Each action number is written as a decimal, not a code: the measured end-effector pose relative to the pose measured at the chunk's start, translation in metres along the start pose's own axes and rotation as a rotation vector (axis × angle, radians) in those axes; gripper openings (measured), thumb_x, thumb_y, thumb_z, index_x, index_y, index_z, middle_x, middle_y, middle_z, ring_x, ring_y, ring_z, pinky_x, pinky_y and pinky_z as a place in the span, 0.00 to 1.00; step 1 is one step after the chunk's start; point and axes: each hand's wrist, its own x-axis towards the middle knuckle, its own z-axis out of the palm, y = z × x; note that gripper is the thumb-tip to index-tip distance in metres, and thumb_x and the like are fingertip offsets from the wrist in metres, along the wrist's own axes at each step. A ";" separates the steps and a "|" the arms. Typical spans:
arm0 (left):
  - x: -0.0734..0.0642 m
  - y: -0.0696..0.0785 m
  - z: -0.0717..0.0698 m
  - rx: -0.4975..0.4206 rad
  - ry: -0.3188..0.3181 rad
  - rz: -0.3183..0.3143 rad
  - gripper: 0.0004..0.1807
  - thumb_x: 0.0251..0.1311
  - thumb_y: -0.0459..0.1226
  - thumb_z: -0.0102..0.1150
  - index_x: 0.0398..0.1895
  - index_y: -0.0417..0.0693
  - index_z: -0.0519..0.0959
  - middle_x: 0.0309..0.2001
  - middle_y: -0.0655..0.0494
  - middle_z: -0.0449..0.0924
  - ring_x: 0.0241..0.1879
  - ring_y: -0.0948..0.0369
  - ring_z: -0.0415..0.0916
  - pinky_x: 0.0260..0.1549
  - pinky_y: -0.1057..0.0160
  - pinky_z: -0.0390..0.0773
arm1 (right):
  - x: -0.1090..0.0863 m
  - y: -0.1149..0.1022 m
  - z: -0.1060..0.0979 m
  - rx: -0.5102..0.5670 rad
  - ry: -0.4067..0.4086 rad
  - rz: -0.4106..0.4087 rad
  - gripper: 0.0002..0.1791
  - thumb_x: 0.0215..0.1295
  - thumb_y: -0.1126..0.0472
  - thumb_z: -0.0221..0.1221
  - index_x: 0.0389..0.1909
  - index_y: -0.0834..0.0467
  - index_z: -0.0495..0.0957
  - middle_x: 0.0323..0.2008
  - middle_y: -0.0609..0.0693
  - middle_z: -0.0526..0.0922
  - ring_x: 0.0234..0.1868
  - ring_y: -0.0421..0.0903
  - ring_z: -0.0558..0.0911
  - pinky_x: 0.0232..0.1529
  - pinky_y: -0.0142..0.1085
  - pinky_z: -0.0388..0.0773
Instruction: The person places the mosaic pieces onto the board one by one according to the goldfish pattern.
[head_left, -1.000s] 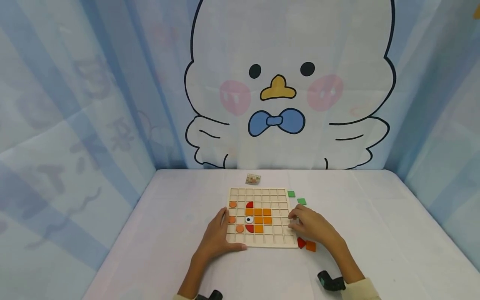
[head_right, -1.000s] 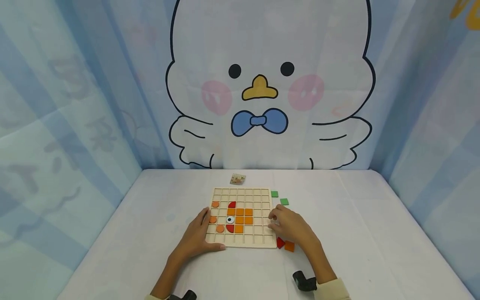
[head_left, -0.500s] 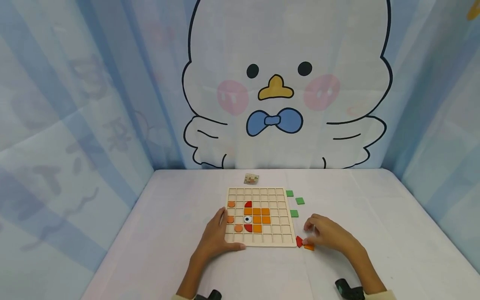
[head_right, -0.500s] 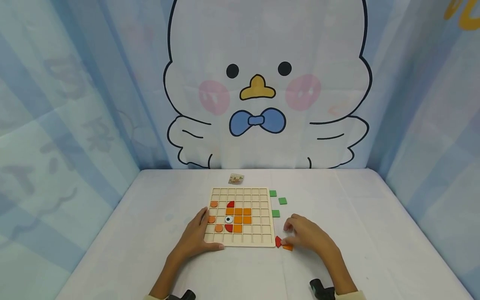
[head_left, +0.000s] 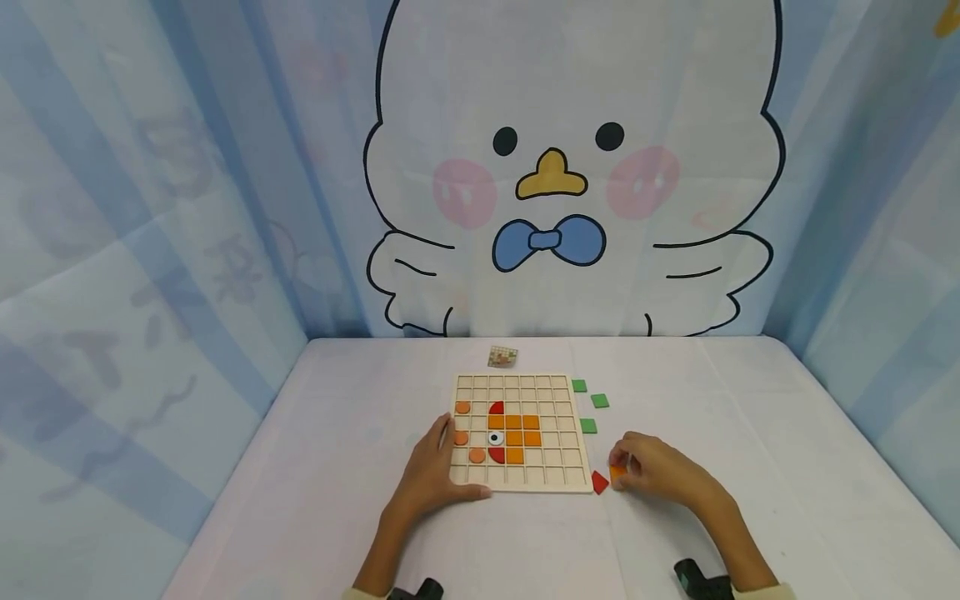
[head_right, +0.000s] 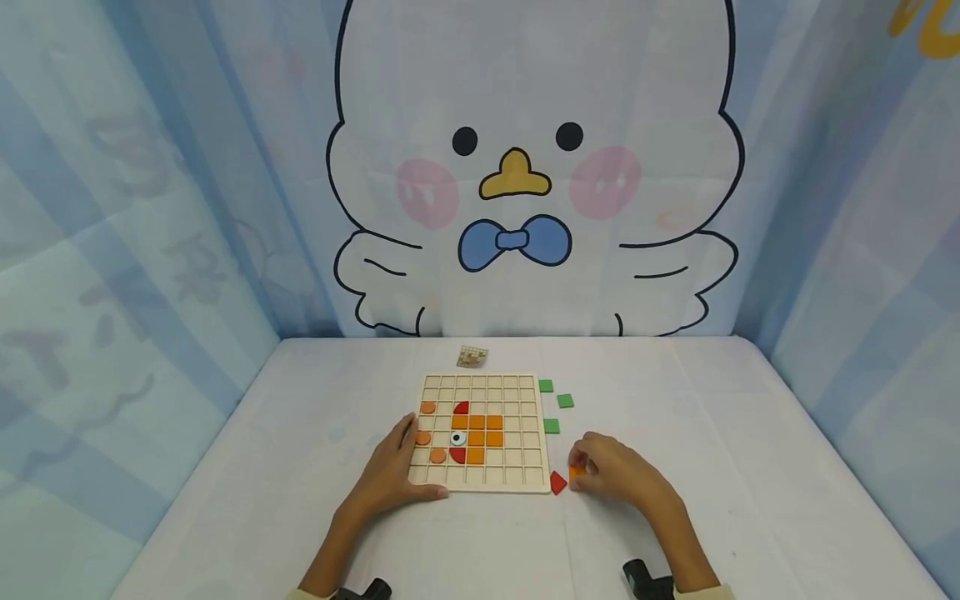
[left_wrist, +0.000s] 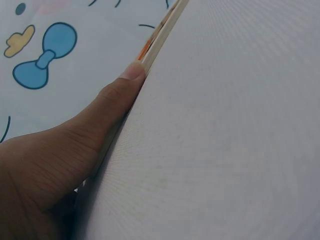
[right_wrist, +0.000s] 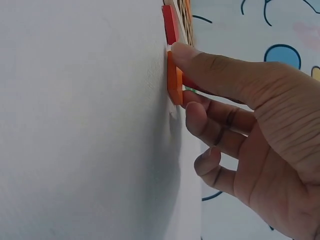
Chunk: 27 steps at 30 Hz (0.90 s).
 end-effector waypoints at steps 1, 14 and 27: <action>0.000 0.000 0.000 0.002 -0.001 -0.001 0.74 0.31 0.70 0.70 0.78 0.41 0.46 0.78 0.46 0.44 0.73 0.48 0.53 0.70 0.45 0.59 | 0.000 0.000 0.000 0.003 -0.008 0.012 0.13 0.50 0.57 0.73 0.34 0.54 0.81 0.30 0.40 0.75 0.31 0.36 0.70 0.32 0.28 0.71; 0.001 -0.001 0.001 0.003 -0.001 0.002 0.74 0.31 0.70 0.70 0.77 0.40 0.47 0.77 0.44 0.45 0.73 0.47 0.53 0.70 0.45 0.60 | 0.000 0.003 0.001 -0.008 0.062 -0.052 0.11 0.52 0.62 0.72 0.33 0.57 0.80 0.29 0.42 0.73 0.27 0.33 0.67 0.28 0.27 0.69; 0.001 0.000 0.000 0.009 0.006 -0.001 0.74 0.31 0.70 0.70 0.77 0.40 0.48 0.78 0.45 0.45 0.74 0.47 0.53 0.70 0.45 0.60 | 0.011 -0.002 -0.001 -0.032 0.099 -0.067 0.09 0.54 0.64 0.69 0.35 0.58 0.80 0.30 0.42 0.75 0.29 0.35 0.70 0.28 0.26 0.71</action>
